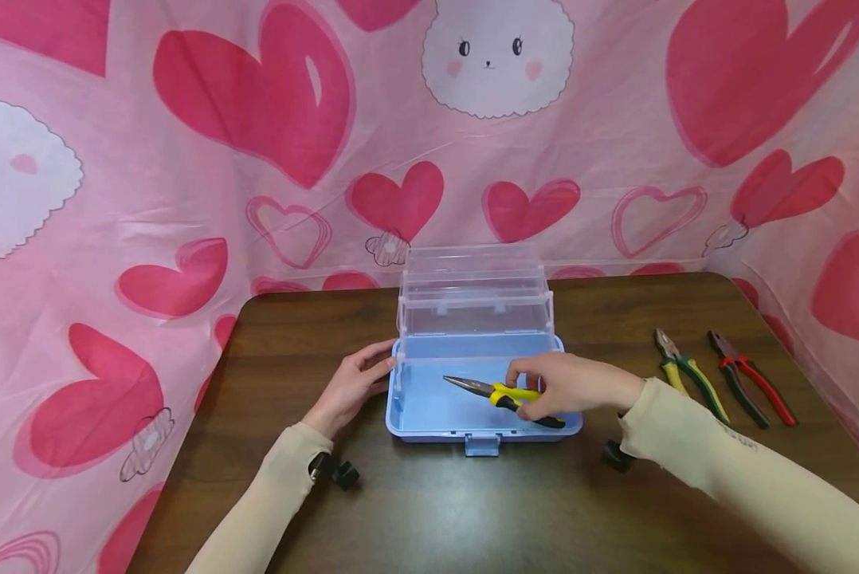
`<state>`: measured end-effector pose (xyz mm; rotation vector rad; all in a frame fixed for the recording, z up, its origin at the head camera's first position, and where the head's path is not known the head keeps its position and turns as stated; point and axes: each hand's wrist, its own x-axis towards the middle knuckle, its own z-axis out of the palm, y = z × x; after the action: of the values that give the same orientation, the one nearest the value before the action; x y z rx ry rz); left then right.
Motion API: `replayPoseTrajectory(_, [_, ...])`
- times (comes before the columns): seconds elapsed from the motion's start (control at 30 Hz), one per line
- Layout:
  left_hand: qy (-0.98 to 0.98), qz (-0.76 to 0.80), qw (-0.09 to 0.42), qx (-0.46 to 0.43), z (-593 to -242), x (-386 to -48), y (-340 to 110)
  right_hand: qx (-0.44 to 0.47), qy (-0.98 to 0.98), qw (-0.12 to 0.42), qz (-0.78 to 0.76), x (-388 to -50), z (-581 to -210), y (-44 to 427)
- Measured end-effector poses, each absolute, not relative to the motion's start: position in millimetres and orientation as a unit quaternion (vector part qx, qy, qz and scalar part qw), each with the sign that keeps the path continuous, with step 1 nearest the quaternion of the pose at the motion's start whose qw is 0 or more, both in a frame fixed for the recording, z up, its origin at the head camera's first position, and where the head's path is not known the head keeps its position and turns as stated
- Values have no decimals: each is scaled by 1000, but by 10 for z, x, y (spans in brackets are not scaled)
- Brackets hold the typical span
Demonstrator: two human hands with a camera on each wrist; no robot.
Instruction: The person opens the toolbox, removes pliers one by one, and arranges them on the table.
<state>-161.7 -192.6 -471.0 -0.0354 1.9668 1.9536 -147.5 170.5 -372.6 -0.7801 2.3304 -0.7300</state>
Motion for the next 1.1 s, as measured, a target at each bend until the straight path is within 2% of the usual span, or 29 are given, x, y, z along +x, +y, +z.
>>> replayPoseTrajectory(0.33, [700,691,182,-10,-4735,-1609,-1915,-272,900,205,-273,-1346,-3583,2026])
replayPoseTrajectory(0.57, [699,694,175,-11,-4748,-1609,-1920,-221,927,144,-266,-1219,-3651,2302])
replayPoseTrajectory(1.1, [697,695,175,-2,-4774,-1622,-1937,-88,949,130,-273,-1136,-4066,2909])
